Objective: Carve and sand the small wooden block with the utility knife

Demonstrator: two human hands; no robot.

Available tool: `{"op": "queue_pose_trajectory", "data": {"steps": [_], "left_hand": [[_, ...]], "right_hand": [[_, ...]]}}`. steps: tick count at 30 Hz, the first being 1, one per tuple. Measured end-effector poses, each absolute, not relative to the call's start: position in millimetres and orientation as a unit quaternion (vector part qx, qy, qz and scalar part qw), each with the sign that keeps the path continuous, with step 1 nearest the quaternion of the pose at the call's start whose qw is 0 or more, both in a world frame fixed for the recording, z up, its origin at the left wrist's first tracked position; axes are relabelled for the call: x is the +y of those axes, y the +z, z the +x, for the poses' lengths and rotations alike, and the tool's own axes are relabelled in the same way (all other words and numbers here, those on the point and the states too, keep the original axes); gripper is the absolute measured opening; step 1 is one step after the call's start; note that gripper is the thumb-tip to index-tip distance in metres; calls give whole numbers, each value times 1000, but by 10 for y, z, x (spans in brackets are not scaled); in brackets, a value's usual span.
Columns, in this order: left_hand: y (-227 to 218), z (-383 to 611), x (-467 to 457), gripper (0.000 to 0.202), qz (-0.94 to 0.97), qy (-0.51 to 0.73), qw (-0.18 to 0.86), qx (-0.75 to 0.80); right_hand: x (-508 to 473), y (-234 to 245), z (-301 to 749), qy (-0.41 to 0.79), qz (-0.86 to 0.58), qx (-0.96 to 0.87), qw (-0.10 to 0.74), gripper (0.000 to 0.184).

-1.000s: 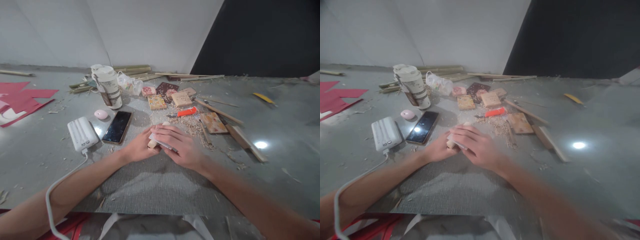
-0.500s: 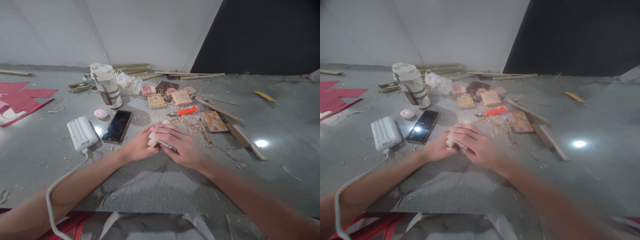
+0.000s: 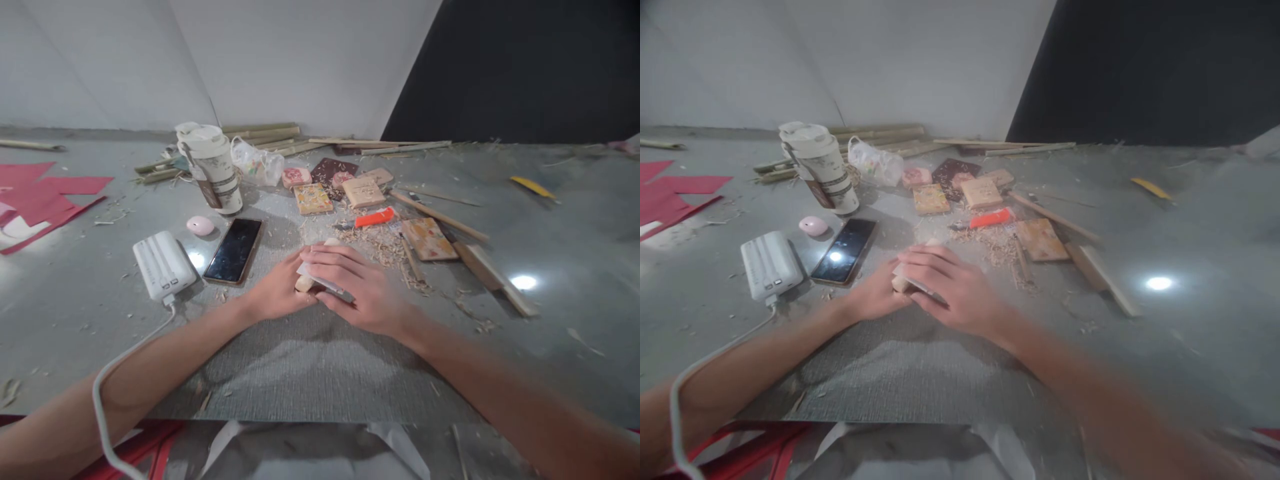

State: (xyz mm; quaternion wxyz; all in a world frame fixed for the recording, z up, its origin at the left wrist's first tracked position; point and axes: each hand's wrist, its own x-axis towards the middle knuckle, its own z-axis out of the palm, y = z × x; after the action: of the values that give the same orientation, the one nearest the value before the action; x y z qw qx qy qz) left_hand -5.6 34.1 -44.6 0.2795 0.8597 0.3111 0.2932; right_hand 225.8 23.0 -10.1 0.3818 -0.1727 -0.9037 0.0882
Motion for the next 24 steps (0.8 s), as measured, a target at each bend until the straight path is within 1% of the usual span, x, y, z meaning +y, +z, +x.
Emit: {"op": "queue_pose_trajectory", "data": {"steps": [3,8,15,24], "left_hand": [[-456,-61,342,46,858,292,278,318],[-435,-49,331,43,856,301,286,309],[-432,-42,335,41,859,307,271,307],[-476,-61,346,58,857,303,284,306]], "right_hand": [[230,-99,2253,85,-172,-904,382,39],[229,-95,2256,84,-169,-906,380,39],[232,-104,2268,88,-169,-907,377,41],[237,-105,2257,81,-164,-906,382,35]]}}
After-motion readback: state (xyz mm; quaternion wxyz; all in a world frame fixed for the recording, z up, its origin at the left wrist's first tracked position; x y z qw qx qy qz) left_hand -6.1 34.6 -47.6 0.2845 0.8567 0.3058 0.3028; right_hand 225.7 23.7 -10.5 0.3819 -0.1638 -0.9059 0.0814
